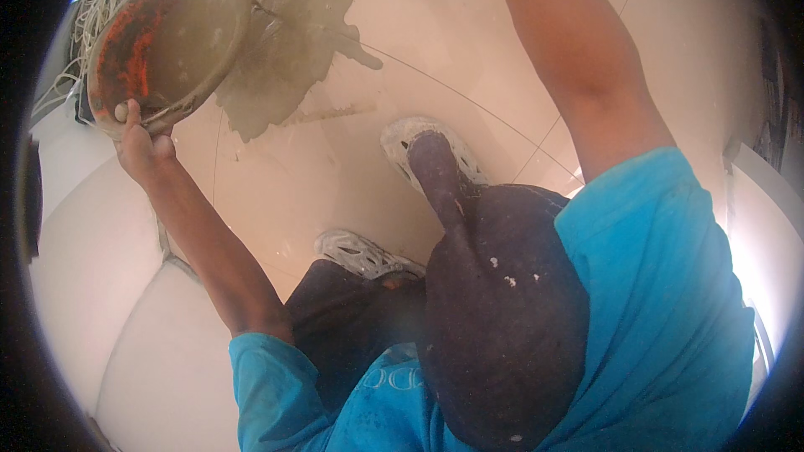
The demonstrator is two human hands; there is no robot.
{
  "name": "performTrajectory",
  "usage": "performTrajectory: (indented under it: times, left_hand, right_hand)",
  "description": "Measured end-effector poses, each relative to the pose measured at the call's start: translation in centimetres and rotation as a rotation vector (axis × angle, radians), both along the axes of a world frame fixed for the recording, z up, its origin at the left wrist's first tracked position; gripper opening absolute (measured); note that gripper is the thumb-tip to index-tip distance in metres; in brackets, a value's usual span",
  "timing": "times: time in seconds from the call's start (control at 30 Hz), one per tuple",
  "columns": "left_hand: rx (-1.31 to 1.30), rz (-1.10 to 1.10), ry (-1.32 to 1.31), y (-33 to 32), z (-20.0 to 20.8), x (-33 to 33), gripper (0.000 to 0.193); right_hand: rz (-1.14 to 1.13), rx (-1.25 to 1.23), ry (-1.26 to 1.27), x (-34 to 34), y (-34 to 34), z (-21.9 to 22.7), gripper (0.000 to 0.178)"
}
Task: The person pours a cement mixture from a bucket onto a tiled floor and spreads it evenly using a trowel. The person kneels while working and covers a section of the floor with the mixture.
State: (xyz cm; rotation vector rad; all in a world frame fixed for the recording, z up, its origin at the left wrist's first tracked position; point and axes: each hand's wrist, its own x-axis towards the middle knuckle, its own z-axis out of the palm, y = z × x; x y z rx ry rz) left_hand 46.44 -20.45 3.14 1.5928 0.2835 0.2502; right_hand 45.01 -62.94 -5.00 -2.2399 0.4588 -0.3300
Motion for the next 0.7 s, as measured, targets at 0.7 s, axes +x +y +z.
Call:
performTrajectory:
  times: [0.7]
  left_hand:
    - [-0.026,-0.006,-0.004,0.0,0.2,0.1,0.039]
  right_hand:
    - [0.193,0.156,-0.158,-0.2,-0.4,-0.3,0.041]
